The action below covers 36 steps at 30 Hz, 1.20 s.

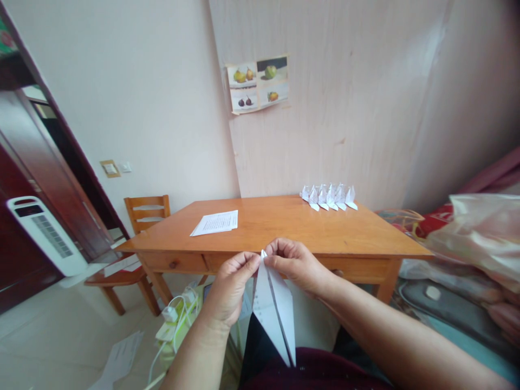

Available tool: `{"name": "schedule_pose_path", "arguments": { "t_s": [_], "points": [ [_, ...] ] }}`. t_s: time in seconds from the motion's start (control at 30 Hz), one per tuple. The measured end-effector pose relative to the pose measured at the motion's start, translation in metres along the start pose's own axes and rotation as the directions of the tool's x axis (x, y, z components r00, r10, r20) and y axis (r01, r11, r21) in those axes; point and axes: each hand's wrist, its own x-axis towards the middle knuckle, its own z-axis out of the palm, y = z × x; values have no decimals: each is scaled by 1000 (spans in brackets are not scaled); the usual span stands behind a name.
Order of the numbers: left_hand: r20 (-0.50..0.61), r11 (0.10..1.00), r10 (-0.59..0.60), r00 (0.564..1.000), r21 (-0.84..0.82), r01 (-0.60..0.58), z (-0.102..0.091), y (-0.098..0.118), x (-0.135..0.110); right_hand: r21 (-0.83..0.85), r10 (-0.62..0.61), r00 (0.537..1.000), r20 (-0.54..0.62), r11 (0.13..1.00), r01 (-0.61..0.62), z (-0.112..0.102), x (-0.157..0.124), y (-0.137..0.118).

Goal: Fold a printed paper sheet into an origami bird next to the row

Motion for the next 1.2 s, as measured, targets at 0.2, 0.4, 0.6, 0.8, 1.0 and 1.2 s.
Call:
{"name": "schedule_pose_path", "arguments": {
  "t_s": [0.2, 0.4, 0.6, 0.8, 1.0, 1.2],
  "points": [
    [7, 1000, -10, 1000, -4, 10, 1, -1, 0, -23, -31, 1000, -2, 999, 30, -1, 0, 1],
    [-10, 1000, 14, 1000, 27, -14, 1, 0, -1, -43, -65, 998, -17, 997, 65, -2, 1, 3],
    [-25, 997, 52, 998, 62, -51, 6, 3, -3, -70, -59, 998, -36, 996, 57, -2, 1, 2],
    [-41, 996, 62, 997, 62, -59, 10, 3, -3, -63, -55, 998, -41, 997, 52, -1, 1, 2],
    [-47, 996, 61, 997, 61, -58, 10, 1, -3, -68, -51, 998, -41, 997, 48, -1, 0, 2],
    [-35, 997, 60, 998, 49, -59, 10, 1, -3, -49, -35, 999, -34, 998, 34, -1, 0, 2]
  ]
}}
